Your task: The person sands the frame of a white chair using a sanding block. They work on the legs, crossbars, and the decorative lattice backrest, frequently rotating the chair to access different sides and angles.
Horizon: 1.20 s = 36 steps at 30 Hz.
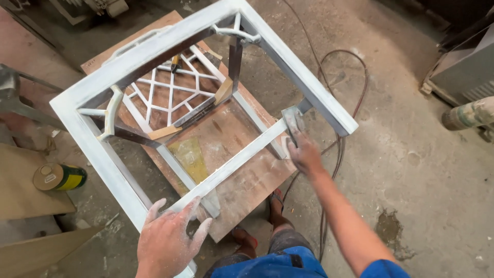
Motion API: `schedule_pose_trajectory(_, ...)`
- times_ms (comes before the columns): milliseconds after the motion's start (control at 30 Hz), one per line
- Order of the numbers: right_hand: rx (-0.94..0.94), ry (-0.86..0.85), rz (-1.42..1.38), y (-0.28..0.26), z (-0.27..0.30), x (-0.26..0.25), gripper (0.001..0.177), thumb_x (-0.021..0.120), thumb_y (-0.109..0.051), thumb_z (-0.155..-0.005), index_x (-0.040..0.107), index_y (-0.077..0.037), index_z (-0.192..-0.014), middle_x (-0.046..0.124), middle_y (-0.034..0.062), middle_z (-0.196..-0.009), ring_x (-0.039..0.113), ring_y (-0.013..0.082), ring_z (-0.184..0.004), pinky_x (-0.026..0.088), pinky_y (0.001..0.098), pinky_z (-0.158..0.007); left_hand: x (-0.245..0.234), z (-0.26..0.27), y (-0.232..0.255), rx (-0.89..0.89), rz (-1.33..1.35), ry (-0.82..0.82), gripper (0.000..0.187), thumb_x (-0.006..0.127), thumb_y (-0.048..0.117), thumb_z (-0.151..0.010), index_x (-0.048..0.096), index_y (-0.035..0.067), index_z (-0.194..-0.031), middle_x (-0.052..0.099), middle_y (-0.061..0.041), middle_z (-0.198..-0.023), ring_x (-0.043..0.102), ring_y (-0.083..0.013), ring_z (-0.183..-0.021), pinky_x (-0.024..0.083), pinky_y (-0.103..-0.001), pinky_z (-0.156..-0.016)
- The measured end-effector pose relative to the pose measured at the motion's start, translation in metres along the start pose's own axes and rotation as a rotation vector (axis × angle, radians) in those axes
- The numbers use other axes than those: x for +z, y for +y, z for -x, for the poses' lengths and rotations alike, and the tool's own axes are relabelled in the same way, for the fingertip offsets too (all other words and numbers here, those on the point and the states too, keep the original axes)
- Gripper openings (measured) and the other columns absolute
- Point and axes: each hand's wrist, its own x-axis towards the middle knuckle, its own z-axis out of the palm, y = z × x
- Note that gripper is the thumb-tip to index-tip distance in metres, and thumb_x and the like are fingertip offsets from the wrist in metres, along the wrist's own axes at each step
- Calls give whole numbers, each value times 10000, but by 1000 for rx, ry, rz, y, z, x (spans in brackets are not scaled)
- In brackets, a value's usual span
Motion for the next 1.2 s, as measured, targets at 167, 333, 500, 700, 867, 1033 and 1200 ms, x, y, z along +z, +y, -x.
schedule_pose_trajectory(167, -215, 69, -504, -32, 77, 47, 658, 473, -83, -1020, 249, -212, -1625, 109, 61, -1738, 97, 277, -1608, 338, 398, -1189, 3, 6, -2, 34, 25, 97, 563, 540, 578, -924, 672, 184, -1303, 782, -31, -635, 752, -215, -742, 378, -441, -1183)
schedule_pose_trajectory(333, 103, 235, -514, 64, 80, 48, 312, 575, -338, -991, 729, -91, -1103, 738, 36, -943, 648, 170, -827, 481, 340, -755, 4, 8, -4, 105, 79, 233, 491, 558, 503, -956, 738, 121, -1207, 817, -72, -845, 759, -230, -790, 426, -441, -1108)
schedule_pose_trajectory(500, 273, 279, -875, 104, 62, 26, 163, 715, -144, -941, 561, -96, -918, 673, 124, -673, 638, 167, -539, 496, 284, -502, -9, 8, -1, 132, 160, 214, 447, 565, 455, -968, 713, 163, -1273, 805, -47, -785, 696, -213, -667, 460, -392, -997)
schedule_pose_trajectory(700, 425, 270, -878, 122, 84, 62, 212, 797, -100, -879, 602, -95, -961, 702, 153, -780, 711, 217, -669, 578, 336, -621, -34, -14, -60, 281, 184, 469, 430, 693, 319, -918, 710, 57, -1258, 767, -132, -920, 704, -260, -850, 569, -389, -846)
schedule_pose_trajectory(867, 549, 38, -898, 105, 108, 137, 163, 786, -44, -845, 658, -30, -944, 706, 190, -749, 706, 244, -613, 592, 368, -599, -89, -51, -96, 386, 103, 660, 377, 703, 314, -956, 727, 89, -1257, 756, -148, -1031, 718, -349, -1031, 527, -466, -932)
schedule_pose_trajectory(1033, 521, 260, -1145, 73, 123, 189, 139, 613, -4, -954, 509, 29, -1040, 640, 249, -880, 739, 372, -907, 617, 445, -781, -87, -129, -149, 630, -170, 558, 438, 622, 477, -955, 748, 127, -1187, 755, -114, -966, 715, -299, -990, 494, -452, -962)
schedule_pose_trajectory(1200, 604, 652, -1264, -69, 94, 116, 668, 569, -58, -957, 336, -139, -1578, 540, 246, -1356, 620, 303, -1182, 505, 478, -1073, -73, -143, -156, 677, -160, 246, 532, 575, 544, -954, 720, 114, -1232, 759, -134, -1063, 700, -303, -1085, 480, -453, -1022)
